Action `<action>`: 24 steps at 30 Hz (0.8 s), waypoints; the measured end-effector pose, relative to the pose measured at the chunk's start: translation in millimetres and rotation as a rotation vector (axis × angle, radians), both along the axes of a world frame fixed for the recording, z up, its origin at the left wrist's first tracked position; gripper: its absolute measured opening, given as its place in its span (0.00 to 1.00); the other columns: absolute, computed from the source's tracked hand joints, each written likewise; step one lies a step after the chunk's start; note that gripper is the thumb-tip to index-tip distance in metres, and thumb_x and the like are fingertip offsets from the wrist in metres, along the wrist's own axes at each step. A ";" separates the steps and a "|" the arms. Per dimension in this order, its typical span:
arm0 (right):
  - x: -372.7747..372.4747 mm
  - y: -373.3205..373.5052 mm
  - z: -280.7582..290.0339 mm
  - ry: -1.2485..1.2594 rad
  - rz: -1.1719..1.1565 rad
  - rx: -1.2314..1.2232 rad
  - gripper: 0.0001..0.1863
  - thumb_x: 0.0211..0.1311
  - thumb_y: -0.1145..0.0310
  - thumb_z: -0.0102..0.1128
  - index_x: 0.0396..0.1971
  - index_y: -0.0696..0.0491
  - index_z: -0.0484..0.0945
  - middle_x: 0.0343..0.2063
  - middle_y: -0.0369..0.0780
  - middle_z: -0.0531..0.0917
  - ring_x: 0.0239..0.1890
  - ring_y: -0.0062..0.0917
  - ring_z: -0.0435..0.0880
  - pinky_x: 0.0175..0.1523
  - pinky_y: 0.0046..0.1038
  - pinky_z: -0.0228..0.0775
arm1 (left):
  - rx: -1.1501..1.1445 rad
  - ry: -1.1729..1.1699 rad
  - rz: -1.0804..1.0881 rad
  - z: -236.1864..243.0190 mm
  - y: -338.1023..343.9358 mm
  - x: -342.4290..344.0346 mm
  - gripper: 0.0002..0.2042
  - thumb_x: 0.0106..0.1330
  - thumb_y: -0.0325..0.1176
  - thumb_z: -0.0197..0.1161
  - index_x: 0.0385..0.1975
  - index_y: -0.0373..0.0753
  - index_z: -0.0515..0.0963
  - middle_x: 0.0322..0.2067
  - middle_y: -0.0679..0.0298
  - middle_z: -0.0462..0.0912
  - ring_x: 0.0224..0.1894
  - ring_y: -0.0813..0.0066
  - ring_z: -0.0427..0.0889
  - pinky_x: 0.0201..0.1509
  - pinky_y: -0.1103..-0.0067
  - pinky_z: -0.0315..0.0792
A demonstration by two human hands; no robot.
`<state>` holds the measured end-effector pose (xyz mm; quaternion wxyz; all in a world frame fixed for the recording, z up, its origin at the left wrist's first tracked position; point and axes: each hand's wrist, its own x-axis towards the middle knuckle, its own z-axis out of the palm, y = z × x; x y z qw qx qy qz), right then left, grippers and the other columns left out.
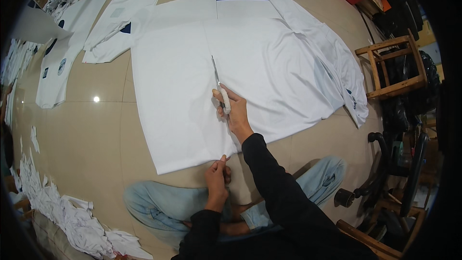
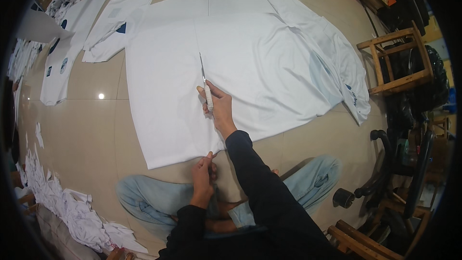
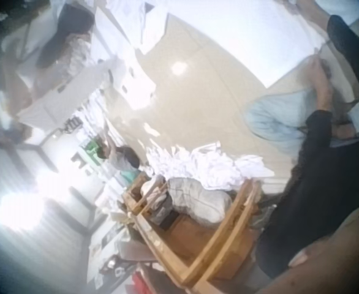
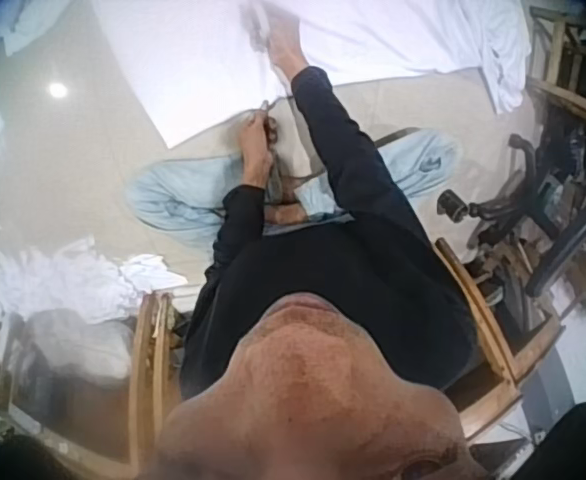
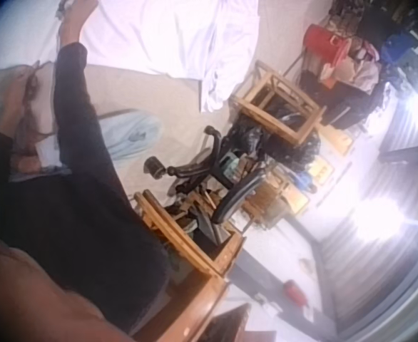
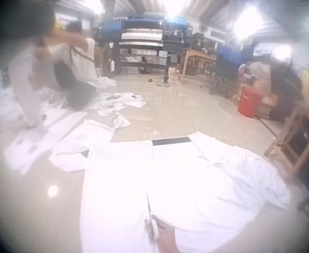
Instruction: The person sits on the floor and cuts white t-shirts in half using scissors. They unfold a shirt, smooth it out, and cut it vertically down the center, then repeat the process with another shirt.
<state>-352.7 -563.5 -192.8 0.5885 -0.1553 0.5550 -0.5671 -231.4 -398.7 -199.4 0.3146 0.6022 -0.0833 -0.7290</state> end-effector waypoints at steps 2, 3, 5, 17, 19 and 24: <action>0.2 -1.1 -6.1 0.031 0.010 -0.001 0.32 0.55 0.69 0.73 0.59 0.64 0.72 0.28 0.37 0.81 0.14 0.14 0.70 0.20 0.17 0.60 | -0.005 0.015 0.005 -0.6 0.5 0.2 0.13 0.69 0.43 0.63 0.36 0.38 0.82 0.16 0.74 0.69 0.16 0.88 0.62 0.20 0.86 0.54; -0.2 -1.0 -7.4 0.041 0.023 -0.002 0.32 0.55 0.69 0.73 0.59 0.64 0.72 0.27 0.37 0.81 0.14 0.14 0.71 0.20 0.17 0.60 | -0.003 0.018 0.007 -0.1 0.3 0.2 0.13 0.69 0.43 0.63 0.36 0.38 0.82 0.16 0.74 0.69 0.16 0.88 0.62 0.20 0.86 0.54; -1.4 -1.0 -8.4 0.063 0.047 -0.005 0.32 0.55 0.69 0.73 0.58 0.64 0.73 0.27 0.37 0.82 0.15 0.14 0.71 0.20 0.17 0.61 | 0.000 0.026 0.011 1.0 -0.4 0.1 0.13 0.69 0.44 0.63 0.36 0.38 0.81 0.16 0.74 0.70 0.16 0.88 0.63 0.19 0.86 0.54; -2.7 -36.8 5.8 0.005 0.016 -0.017 0.32 0.56 0.69 0.72 0.59 0.63 0.72 0.26 0.36 0.79 0.15 0.15 0.70 0.20 0.18 0.61 | 0.009 0.049 0.038 -6.0 2.2 1.6 0.12 0.69 0.41 0.63 0.36 0.38 0.81 0.16 0.72 0.71 0.14 0.86 0.64 0.15 0.85 0.54; -2.2 -38.6 2.1 0.056 0.027 -0.010 0.31 0.56 0.69 0.73 0.59 0.63 0.73 0.25 0.35 0.78 0.15 0.15 0.70 0.21 0.18 0.61 | 0.016 0.063 0.042 -4.1 1.5 1.1 0.12 0.69 0.41 0.63 0.36 0.37 0.81 0.16 0.71 0.71 0.14 0.86 0.64 0.16 0.85 0.54; -4.8 -40.3 -9.8 0.060 0.026 -0.026 0.28 0.57 0.68 0.71 0.58 0.60 0.75 0.25 0.36 0.81 0.14 0.16 0.71 0.21 0.21 0.63 | 0.016 0.076 0.047 -6.3 2.0 0.6 0.13 0.70 0.41 0.62 0.38 0.36 0.80 0.16 0.71 0.71 0.13 0.85 0.64 0.15 0.85 0.55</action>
